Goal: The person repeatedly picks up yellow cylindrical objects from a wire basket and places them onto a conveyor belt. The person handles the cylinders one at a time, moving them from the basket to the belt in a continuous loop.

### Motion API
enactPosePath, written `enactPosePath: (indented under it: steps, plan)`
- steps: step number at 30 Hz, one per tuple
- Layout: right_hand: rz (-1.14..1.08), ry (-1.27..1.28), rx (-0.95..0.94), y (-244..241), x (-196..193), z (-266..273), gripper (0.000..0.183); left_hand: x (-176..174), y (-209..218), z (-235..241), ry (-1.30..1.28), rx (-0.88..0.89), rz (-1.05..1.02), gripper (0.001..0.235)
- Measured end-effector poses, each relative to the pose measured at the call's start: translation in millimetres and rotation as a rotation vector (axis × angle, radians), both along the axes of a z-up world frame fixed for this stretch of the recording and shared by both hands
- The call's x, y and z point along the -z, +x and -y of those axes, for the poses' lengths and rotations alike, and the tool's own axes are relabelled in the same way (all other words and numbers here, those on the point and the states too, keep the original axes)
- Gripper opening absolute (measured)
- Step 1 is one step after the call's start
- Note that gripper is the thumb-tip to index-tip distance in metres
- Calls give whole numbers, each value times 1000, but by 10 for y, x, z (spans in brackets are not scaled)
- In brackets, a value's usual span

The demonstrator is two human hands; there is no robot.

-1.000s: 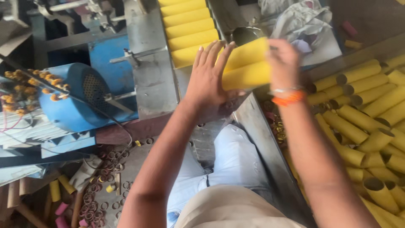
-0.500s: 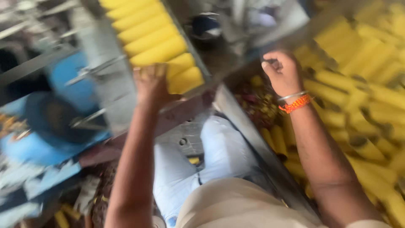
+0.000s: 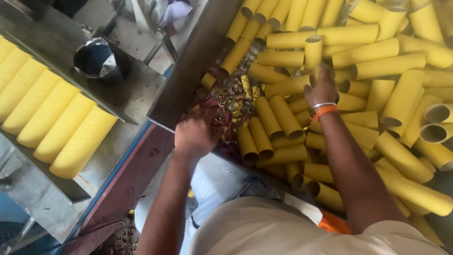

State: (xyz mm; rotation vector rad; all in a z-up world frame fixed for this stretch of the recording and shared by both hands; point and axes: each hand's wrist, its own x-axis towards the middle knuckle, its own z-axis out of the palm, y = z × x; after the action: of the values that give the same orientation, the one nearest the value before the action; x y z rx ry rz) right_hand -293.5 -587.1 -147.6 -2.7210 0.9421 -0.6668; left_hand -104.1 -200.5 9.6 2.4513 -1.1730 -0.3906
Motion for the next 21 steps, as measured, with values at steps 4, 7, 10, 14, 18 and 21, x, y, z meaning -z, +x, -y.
enactPosePath:
  steps: [4,7,10,14,18,21]
  plan:
    - [-267,319,250,277,293,316,93,56,-21,-29,-11,-37,-42,54]
    - [-95,277,249,392,630,523,86,70,7,-14,-36,-33,-13,52]
    - [-12,349,366,500,818,689,55,78,32,17,-42,-38,38,51]
    - [-105,264,252,504,686,408,33,126,19,-17,-25,-34,12,43]
    - [-148,150,-9,628,14,-204,50,185,-2,-53,-158,-40,34,46]
    - [-85,238,-186,730,-700,-551,58,199,-49,-99,-390,-12,64,47]
